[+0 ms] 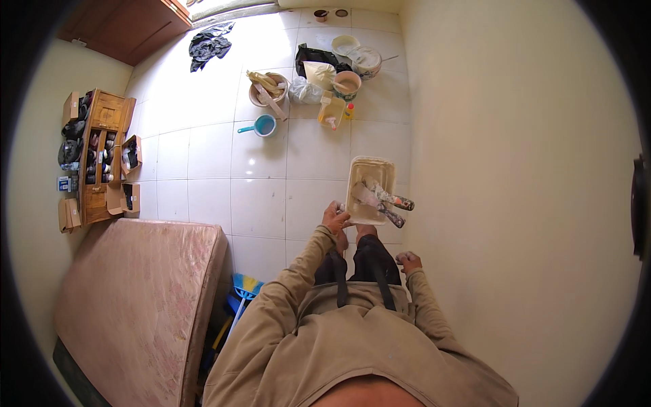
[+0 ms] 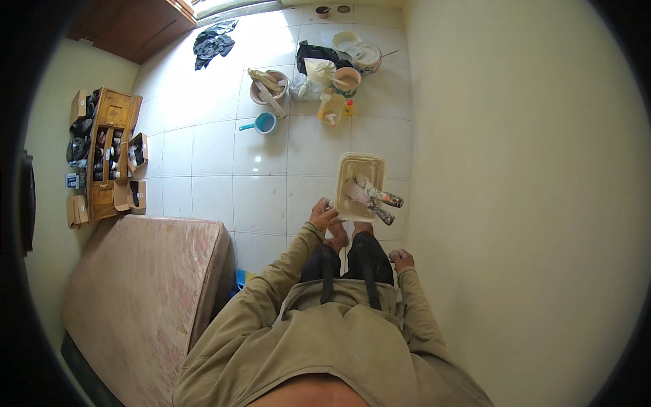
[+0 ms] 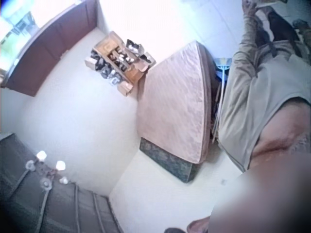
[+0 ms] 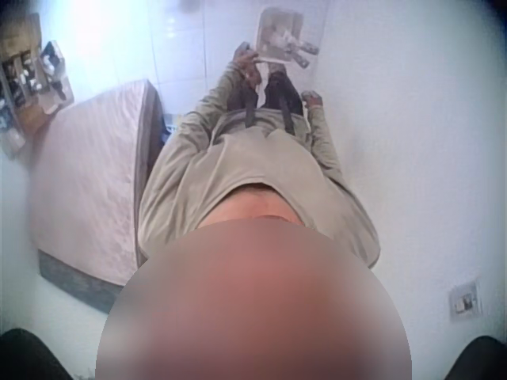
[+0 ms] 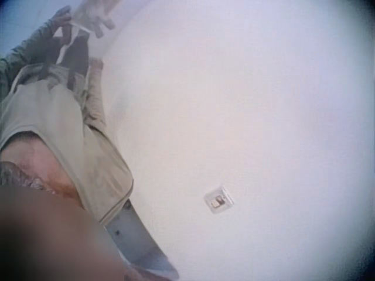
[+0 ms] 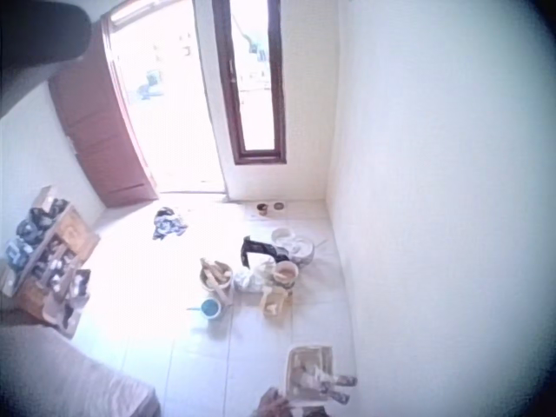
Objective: The person sits on the floor and mixes a beige liquid in a bucket using a wooden stick. They then open a yellow cloth bag, pour its contents into the bucket, and continue stirring the mixture.
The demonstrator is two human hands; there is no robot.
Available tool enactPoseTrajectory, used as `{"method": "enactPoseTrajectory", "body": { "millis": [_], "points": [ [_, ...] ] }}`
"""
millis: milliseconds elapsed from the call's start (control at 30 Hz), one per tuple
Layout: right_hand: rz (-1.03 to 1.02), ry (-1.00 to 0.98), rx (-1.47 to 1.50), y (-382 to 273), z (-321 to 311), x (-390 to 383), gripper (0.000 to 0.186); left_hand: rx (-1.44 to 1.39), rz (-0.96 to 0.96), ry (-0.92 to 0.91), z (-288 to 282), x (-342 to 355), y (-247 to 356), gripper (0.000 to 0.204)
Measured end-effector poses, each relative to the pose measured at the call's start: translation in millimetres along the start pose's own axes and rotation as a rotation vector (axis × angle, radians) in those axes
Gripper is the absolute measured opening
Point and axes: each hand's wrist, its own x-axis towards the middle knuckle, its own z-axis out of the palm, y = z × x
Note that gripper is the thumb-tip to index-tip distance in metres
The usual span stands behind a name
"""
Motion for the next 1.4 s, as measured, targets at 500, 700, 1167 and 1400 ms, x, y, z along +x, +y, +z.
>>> {"method": "enactPoseTrajectory", "body": {
  "millis": [500, 700, 1167, 1400],
  "points": [
    [-0.370, -0.186, -0.480, -106.0, 30.9, 165.7, 0.066, 0.086, -0.095, -0.031, 5.5, 237.2, -1.6, 0.025],
    [-0.552, -0.023, -0.664, -132.7, 65.3, 231.7, 0.053, 0.033, -0.131, -0.067, -2.2, 344.1, -22.5, 0.029],
    [-0.694, -0.557, -0.846, -211.0, 175.8, 460.8, 0.038, 0.030, -0.083, -0.137, -88.2, 609.5, -138.9, 0.027],
    [-0.752, -0.745, -1.103, -222.2, 226.6, 529.8, 0.044, 0.036, -0.008, -0.128, -126.5, 678.0, -190.3, 0.030]
  ]
}}
